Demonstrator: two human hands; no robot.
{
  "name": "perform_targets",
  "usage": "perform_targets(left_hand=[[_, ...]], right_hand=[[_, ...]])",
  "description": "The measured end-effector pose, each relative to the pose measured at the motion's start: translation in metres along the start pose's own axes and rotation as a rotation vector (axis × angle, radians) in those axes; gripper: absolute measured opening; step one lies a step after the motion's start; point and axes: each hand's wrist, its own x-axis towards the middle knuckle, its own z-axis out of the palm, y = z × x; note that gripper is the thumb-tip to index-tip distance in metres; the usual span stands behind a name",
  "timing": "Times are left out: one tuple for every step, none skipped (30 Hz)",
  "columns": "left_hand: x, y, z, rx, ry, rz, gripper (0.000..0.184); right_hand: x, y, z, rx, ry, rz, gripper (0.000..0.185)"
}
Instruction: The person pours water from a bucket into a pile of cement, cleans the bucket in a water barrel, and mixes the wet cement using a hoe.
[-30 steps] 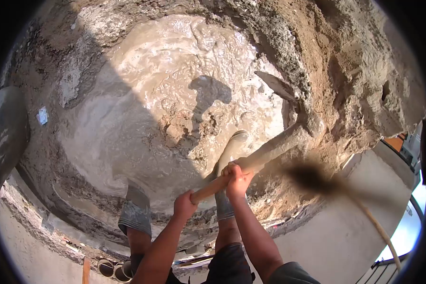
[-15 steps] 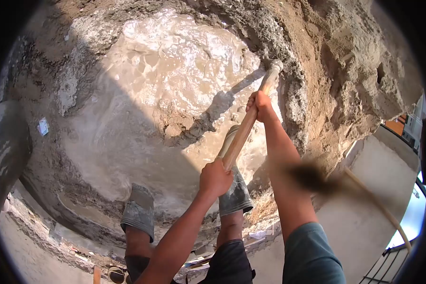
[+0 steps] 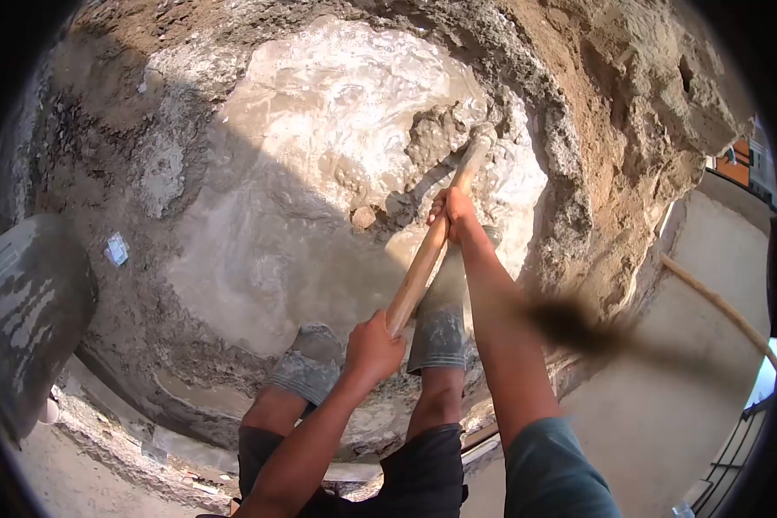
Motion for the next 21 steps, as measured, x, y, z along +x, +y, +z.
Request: perform_targets(left_hand=[[-0.011,-0.011,-0.002,0.027,-0.01,-0.026,0.029],[-0.015,-0.022,-0.005,0.054,-0.002,-0.044,0.029],[-0.021,-0.037,-0.008,0.072,-0.001,-0.047,0.029],[-0.024,-0.057,-0.013,0.09,0.006,-0.046,0.029],[-0.025,-0.079,-0.019,0.111,0.012,-0.048,0.028],[-0.026,-0.1,-0.025,0.145,0.028,-0.065,0.029],[-0.024,-0.122,-0.03,0.176,0.046,-0.08,0.03],[-0.022,-0.146,-0.034,0.204,0.06,-0.097,0.032],[-0.022,-0.173,-0.036,0.263,0.091,-0.098,0.031],[-0.02,-0.2,-0.038,0.321,0.123,-0.093,0.03],[-0.018,-0.221,-0.041,0.374,0.157,-0.087,0.03],[-0.021,-0.236,-0.044,0.417,0.161,-0.142,0.028],[-0.023,-0.248,-0.047,0.457,0.167,-0.196,0.027],[-0.024,-0.259,-0.05,0.495,0.173,-0.253,0.026],[-0.023,-0.273,-0.052,0.526,0.2,-0.254,0.025],[-0.026,-0.288,-0.054,0.561,0.219,-0.257,0.023],[-0.03,-0.297,-0.053,0.598,0.23,-0.255,0.022],[-0.032,-0.299,-0.054,0.621,0.222,-0.189,0.021],[-0.027,-0.292,-0.056,0.641,0.221,-0.114,0.021],[-0.021,-0.283,-0.055,0.661,0.223,-0.035,0.02],[-0.016,-0.267,-0.051,0.631,0.172,-0.003,0.021]], right_hand=[[-0.013,0.015,0.004,0.036,0.016,0.018,0.009],[-0.021,0.024,0.014,0.07,0.016,0.025,0.008],[-0.023,0.042,0.017,0.096,0.001,0.029,0.009],[-0.034,0.059,0.027,0.067,0.041,-0.009,0.01],[-0.042,0.077,0.037,0.148,0.035,-0.034,0.006],[-0.047,0.097,0.045,0.227,0.03,-0.053,0.005],[-0.052,0.114,0.055,0.231,0.047,-0.062,0.005],[-0.058,0.131,0.064,0.233,0.068,-0.069,0.005],[-0.067,0.149,0.071,0.234,0.094,-0.075,0.005],[-0.075,0.166,0.076,0.256,0.07,-0.071,0.004],[-0.083,0.181,0.081,0.273,0.043,-0.07,0.005],[-0.093,0.196,0.084,0.329,0.033,-0.058,0.005],[-0.102,0.21,0.087,0.383,0.02,-0.046,0.007],[-0.116,0.219,0.088,0.403,0.009,-0.03,0.009],[-0.132,0.224,0.089,0.422,-0.003,-0.01,0.012],[-0.148,0.229,0.088,0.443,-0.019,-0.023,0.014],[-0.165,0.232,0.086,0.466,-0.029,-0.038,0.016],[-0.18,0.23,0.079,0.492,-0.032,-0.059,0.018],[-0.192,0.223,0.07,0.5,-0.006,-0.083,0.018],[-0.203,0.213,0.062,0.509,0.018,-0.111,0.019],[-0.208,0.199,0.057,0.521,0.04,-0.142,0.02]])
